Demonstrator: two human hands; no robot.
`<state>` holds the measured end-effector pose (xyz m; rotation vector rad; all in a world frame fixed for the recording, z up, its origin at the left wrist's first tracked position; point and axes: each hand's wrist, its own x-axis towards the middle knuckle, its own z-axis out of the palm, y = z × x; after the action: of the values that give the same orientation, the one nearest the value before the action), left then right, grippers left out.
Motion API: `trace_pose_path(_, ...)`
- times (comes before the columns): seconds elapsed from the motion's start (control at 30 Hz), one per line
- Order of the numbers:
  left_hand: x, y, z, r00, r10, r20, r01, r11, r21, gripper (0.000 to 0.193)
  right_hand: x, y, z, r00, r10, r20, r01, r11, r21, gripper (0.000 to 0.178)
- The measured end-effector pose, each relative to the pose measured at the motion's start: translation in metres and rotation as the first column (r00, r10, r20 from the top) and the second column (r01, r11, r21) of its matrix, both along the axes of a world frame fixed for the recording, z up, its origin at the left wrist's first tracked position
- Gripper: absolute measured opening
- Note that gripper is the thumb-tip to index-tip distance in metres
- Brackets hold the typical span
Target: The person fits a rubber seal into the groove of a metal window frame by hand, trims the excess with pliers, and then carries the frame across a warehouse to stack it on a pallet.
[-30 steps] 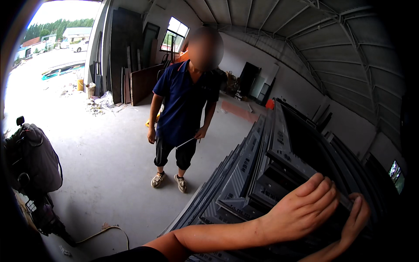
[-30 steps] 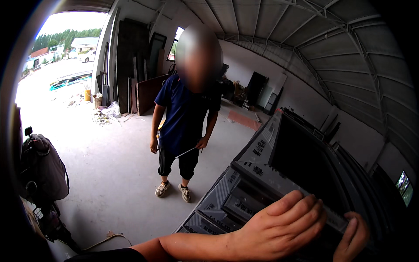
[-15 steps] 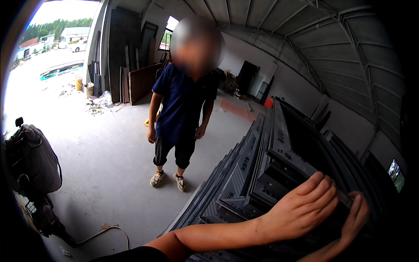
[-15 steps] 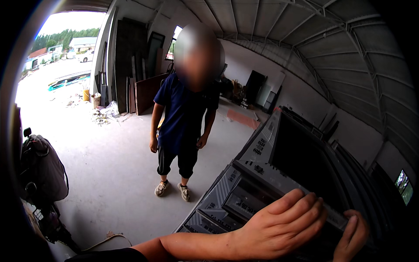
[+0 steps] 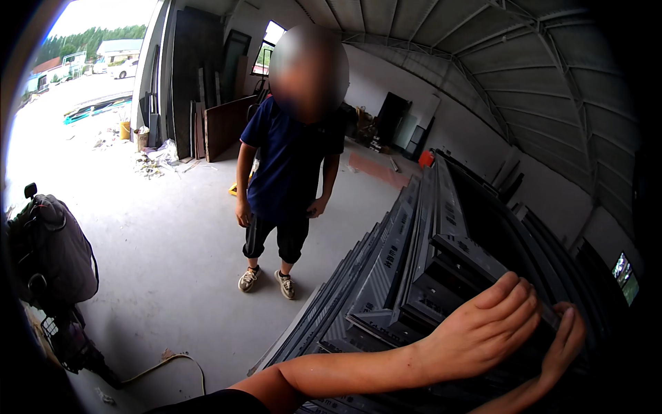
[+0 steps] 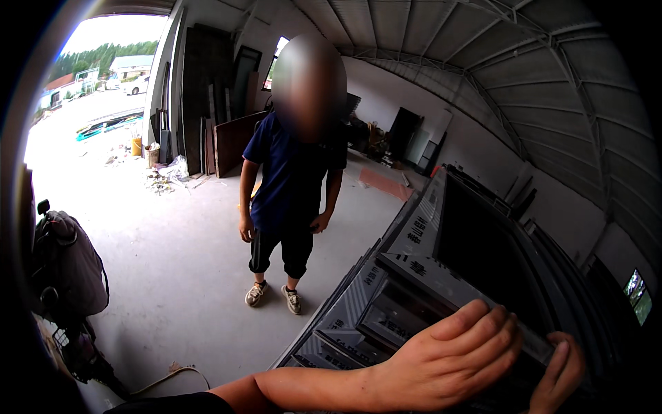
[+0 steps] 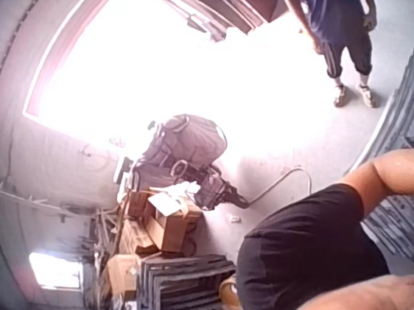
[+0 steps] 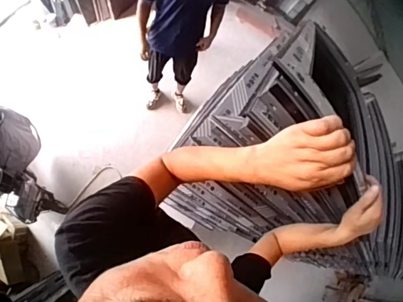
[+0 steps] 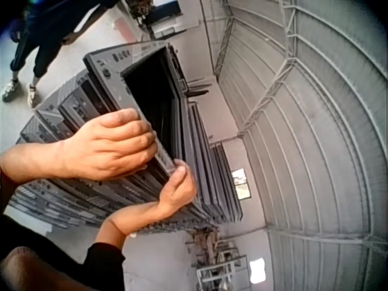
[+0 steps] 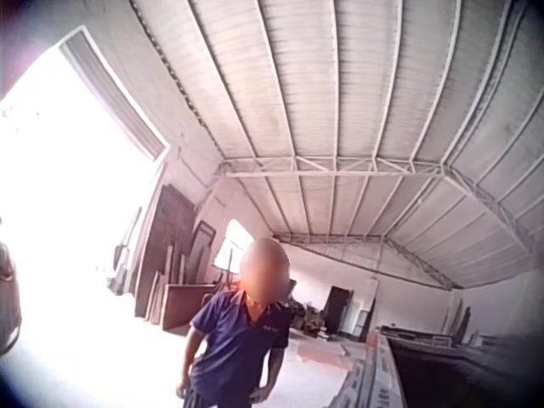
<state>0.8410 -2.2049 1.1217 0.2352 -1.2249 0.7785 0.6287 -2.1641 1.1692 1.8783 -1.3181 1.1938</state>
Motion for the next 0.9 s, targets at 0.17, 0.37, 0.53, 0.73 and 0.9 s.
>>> trace_pose_path(0.17,-0.0002,-0.0022,0.0006,1.000,0.009,-0.020,-0.009,1.000,-0.027,0.028,0.0036,0.0027,0.0009,1.000,0.001,-0.006,-0.001,1.000,0.003,0.041)
trace_pose_path(0.37,-0.0025,-0.0043,0.0004,0.999,-0.020,-0.037,0.018,0.998,-0.052,0.028,0.0036,0.0020,0.0005,1.000,-0.014,0.001,0.014,1.000,0.005,0.042)
trace_pose_path(0.53,-0.0011,-0.0030,0.0000,1.000,-0.016,-0.004,0.016,1.000,-0.023,0.030,0.0018,0.0000,0.0007,0.999,-0.010,-0.032,0.009,1.000,-0.025,0.043)
trace_pose_path(0.73,0.0009,-0.0019,0.0003,1.000,-0.003,0.003,0.003,0.999,-0.034,0.032,-0.0011,-0.0019,-0.0001,0.996,-0.076,-0.040,0.074,0.996,-0.042,0.044)
trace_pose_path(0.9,0.0018,-0.0019,0.0004,1.000,-0.005,-0.004,0.005,0.999,-0.045,0.032,0.0000,-0.0021,0.0000,0.996,-0.075,-0.045,0.073,0.996,-0.043,0.044)
